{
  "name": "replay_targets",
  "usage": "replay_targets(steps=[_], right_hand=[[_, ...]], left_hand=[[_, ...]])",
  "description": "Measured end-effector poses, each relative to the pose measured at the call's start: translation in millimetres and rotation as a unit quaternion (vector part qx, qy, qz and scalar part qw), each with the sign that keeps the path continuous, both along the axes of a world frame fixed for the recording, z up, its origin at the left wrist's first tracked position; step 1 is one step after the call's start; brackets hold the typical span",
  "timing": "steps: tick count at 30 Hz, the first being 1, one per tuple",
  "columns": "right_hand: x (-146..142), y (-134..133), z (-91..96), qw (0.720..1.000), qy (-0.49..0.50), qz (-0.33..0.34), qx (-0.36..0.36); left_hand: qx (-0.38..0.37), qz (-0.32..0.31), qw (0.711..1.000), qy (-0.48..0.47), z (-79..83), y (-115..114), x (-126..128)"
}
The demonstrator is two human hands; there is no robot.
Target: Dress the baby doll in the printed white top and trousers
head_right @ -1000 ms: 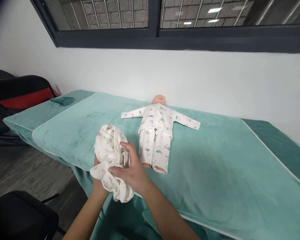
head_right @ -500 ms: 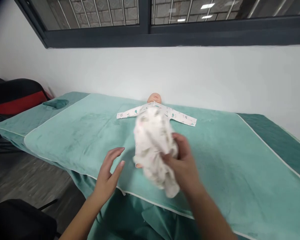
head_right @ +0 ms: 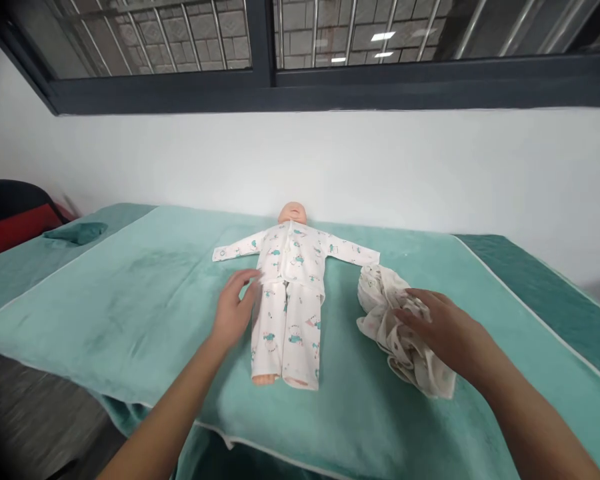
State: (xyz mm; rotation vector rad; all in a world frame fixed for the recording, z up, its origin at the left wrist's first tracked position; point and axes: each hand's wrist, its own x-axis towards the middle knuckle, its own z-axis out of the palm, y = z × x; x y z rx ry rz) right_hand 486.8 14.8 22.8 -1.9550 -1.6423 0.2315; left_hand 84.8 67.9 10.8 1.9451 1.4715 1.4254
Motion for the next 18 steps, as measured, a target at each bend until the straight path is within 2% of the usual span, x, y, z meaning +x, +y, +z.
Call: replay_targets(steps=[2, 4, 5, 7, 10, 12, 13, 15, 18], right_hand=[[-24.4, 9.3, 25.5, 0.999, -0.045, -0.010, 0.017], [-69.6, 36.0, 47.9, 0.997, -0.024, 0.045, 0.062], [-96.8, 57.2, 55.3, 0.993, 0.017, 0.081, 0.082], [-150.8, 111.9, 58.3, 0.975, 0.100, 0.160, 0.117], [-204.9, 198.8, 36.3, 0.955, 0.137, 0.193, 0.177], [-216.6, 238.4, 15.8, 0.952, 0.170, 0.183, 0.176], [-216.8, 250.1, 7.4, 0.948, 0.187, 0.186, 0.176], [-211.5, 260.2, -2.4, 0.940, 0.214, 0.196, 0.178], [-203.1, 258.5, -3.3, 0.936, 0.230, 0.196, 0.178]], left_hand=[[0.022, -0.014, 1.000, 0.013, 15.0, 40.2, 12.8], [0.010, -0.021, 1.000, -0.002, 28.5, 81.9, 27.2], [-0.006, -0.017, 1.000, -0.024, 33.4, 101.5, 34.5], [-0.034, -0.021, 0.998, -0.046, 37.9, 134.3, 46.9], [-0.042, -0.038, 0.998, 0.017, 31.5, 162.1, 54.8], [-0.033, -0.044, 0.997, 0.061, 24.0, 168.0, 52.5], [-0.031, -0.046, 0.996, 0.069, 21.0, 168.8, 50.2], [-0.042, -0.047, 0.996, 0.061, 17.9, 169.3, 45.7], [-0.073, -0.058, 0.995, 0.046, 18.9, 171.0, 42.1]])
